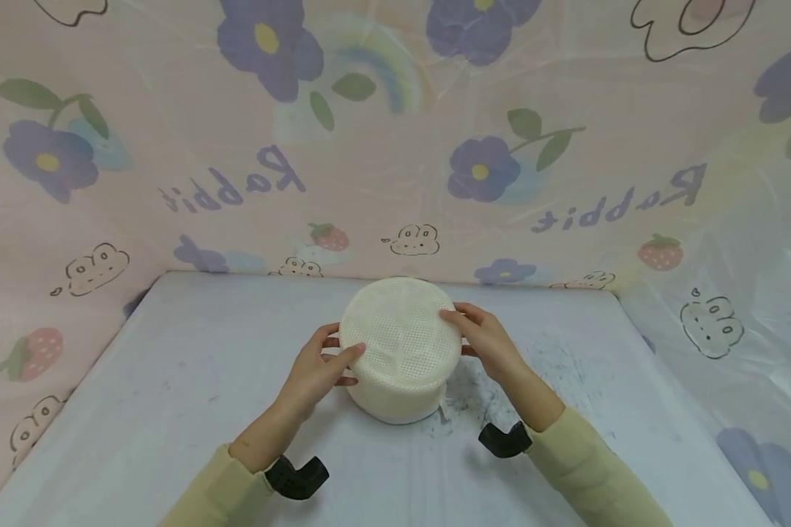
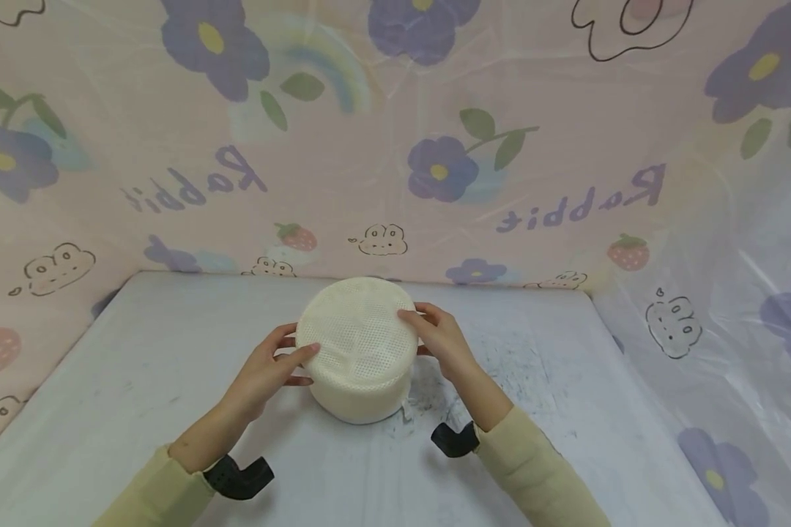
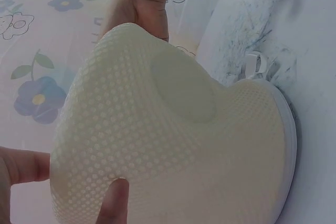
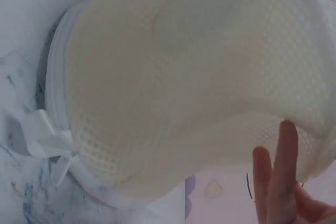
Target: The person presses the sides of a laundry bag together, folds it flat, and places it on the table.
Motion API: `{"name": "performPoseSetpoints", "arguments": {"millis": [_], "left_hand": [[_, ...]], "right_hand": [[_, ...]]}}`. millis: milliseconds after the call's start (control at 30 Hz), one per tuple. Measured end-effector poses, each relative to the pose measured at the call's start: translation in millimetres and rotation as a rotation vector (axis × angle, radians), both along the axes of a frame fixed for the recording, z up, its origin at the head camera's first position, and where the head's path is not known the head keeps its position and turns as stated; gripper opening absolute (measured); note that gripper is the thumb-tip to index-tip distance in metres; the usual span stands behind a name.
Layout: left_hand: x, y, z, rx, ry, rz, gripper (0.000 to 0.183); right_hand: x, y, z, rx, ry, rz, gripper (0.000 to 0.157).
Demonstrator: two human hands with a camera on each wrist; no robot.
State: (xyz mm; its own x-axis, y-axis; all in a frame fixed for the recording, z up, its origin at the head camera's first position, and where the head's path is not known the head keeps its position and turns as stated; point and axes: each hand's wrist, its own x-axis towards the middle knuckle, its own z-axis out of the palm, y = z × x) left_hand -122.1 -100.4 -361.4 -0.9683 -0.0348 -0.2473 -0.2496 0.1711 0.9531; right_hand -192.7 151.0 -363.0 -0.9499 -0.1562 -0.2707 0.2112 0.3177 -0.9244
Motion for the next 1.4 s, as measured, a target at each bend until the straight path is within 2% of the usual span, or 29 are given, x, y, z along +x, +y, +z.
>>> {"name": "performPoseSetpoints", "arguments": {"millis": [433,833,1400], "left_hand": [[-9.4,3,-5.9,-0.017,-0.005,0.019,0.055],[-16.3,3,-14.7,-0.046,-0.01,0.013,0.045],[-27.6,-1,-34.4,-0.034,0.008,0.04,0.042]], "right_hand": [[6.9,6,-7.8,-0.027,-0.016,0.004,0.054],[15.6,10,-17.0,-0.082,-0.067,0.014,0.055],[26.2,9,-36.1,-0.13,-0.117,-0.027,0.053]]}}
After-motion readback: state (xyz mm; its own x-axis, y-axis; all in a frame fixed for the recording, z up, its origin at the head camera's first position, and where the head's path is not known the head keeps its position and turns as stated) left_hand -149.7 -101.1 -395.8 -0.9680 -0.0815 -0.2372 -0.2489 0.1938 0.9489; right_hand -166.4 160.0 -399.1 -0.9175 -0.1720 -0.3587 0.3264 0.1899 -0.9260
